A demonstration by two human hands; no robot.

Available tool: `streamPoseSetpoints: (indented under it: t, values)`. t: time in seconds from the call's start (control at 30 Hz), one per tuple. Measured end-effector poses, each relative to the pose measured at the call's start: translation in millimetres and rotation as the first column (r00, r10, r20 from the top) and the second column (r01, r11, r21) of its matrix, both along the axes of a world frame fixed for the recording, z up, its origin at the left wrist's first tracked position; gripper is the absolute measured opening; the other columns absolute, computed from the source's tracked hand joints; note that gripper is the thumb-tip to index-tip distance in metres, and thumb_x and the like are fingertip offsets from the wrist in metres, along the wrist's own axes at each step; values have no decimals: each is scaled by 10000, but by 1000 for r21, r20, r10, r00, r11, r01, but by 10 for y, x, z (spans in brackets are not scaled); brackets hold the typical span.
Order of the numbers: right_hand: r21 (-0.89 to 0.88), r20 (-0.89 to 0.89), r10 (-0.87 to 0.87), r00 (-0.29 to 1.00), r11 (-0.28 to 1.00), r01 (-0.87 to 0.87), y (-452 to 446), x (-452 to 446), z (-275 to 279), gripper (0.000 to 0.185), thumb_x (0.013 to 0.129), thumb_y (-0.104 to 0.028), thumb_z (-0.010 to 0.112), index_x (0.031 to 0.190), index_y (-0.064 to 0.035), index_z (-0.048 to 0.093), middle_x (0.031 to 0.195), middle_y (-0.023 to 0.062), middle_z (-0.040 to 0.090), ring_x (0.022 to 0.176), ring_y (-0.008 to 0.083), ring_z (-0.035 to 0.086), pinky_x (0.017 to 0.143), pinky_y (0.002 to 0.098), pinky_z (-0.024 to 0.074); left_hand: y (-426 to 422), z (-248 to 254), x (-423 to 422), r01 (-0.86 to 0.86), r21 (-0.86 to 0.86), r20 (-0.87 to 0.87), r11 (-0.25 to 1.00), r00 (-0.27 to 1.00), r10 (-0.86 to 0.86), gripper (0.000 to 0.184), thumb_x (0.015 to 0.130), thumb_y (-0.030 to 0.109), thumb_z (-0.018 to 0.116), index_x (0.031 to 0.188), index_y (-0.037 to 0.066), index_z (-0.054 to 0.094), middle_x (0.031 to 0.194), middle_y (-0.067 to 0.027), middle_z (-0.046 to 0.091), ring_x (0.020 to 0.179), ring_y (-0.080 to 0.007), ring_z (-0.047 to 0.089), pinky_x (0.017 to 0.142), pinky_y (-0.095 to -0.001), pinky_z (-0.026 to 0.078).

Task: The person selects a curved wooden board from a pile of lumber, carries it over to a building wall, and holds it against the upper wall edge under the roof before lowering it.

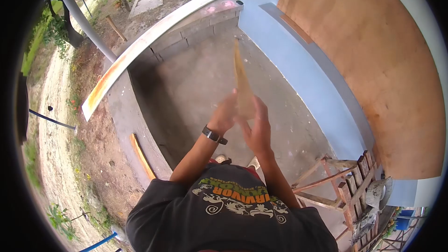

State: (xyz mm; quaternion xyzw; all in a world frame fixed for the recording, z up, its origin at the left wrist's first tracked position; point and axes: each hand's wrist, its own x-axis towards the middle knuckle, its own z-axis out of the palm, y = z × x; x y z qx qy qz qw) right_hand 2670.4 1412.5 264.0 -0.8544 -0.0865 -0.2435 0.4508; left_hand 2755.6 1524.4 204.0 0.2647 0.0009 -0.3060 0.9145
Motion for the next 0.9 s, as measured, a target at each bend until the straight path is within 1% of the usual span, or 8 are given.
streamPoseSetpoints:
  t: [0.13,0.2,0.27,0.33,0.43,0.5,0.77,0.9]
  values:
    - [38,32,-70,997,997,69,49,85,-3,700,826,-260,766,1379,6,428,1308,178,532,1192,318,545,988,391,440,56,129,-96,-42,-38,-22,998,999,41,364,1040,231,419,1321,6,474,1251,-98,555,1133,-202,553,953,-354,469]
    - [49,9,-80,997,996,79,93,79,39,704,828,-258,764,1384,8,424,1310,181,533,1193,319,545,988,392,441,79,71,-144,-24,-39,48,999,999,26,387,1006,173,440,1351,-1,453,1307,-104,530,1183,-202,527,992,-364,440]
    - [60,-10,-99,995,993,100,105,85,37,708,829,-257,763,1389,9,420,1312,183,533,1194,320,545,987,393,442,125,174,-261,24,-95,11,995,1000,-23,395,1005,179,435,1356,0,450,1313,-100,528,1199,-199,512,1010,-364,421]
    - [-15,38,-78,996,997,78,122,73,-16,693,815,-186,772,1381,-9,413,1278,182,547,1123,345,568,915,409,464,179,188,-316,74,-146,-22,987,997,-78,403,1003,186,429,1361,0,446,1318,-96,526,1215,-195,498,1028,-365,402]
    - [-49,57,-74,996,996,77,181,44,-96,696,827,-229,761,1390,-18,411,1280,173,554,1104,355,573,893,415,462,246,105,-365,99,-172,-30,980,994,-106,402,1003,196,420,1359,11,451,1316,-87,527,1228,-189,481,1048,-360,376]
    - [-58,44,-77,996,995,79,200,33,-99,698,832,-246,756,1393,-18,409,1281,176,554,1102,357,575,891,420,460,271,-17,-355,85,-198,1,976,996,-86,427,1044,305,410,1364,22,423,1270,-99,551,1145,-214,549,957,-345,470]
    - [-78,23,-62,998,995,63,228,5,-99,707,832,-287,752,1385,-2,415,1262,204,568,1092,378,581,905,428,459,317,-72,-398,75,-165,-32,983,996,-81,423,1040,271,423,1382,24,400,1295,-108,535,1175,-232,538,970,-344,470]
    - [-86,-13,-18,1000,996,17,210,-49,-130,742,841,-281,733,1424,8,375,1335,219,518,1174,384,549,942,426,456,322,-91,-453,76,-167,-51,983,995,-86,416,1044,255,401,1387,19,390,1322,-126,518,1207,-261,526,1004,-366,460]
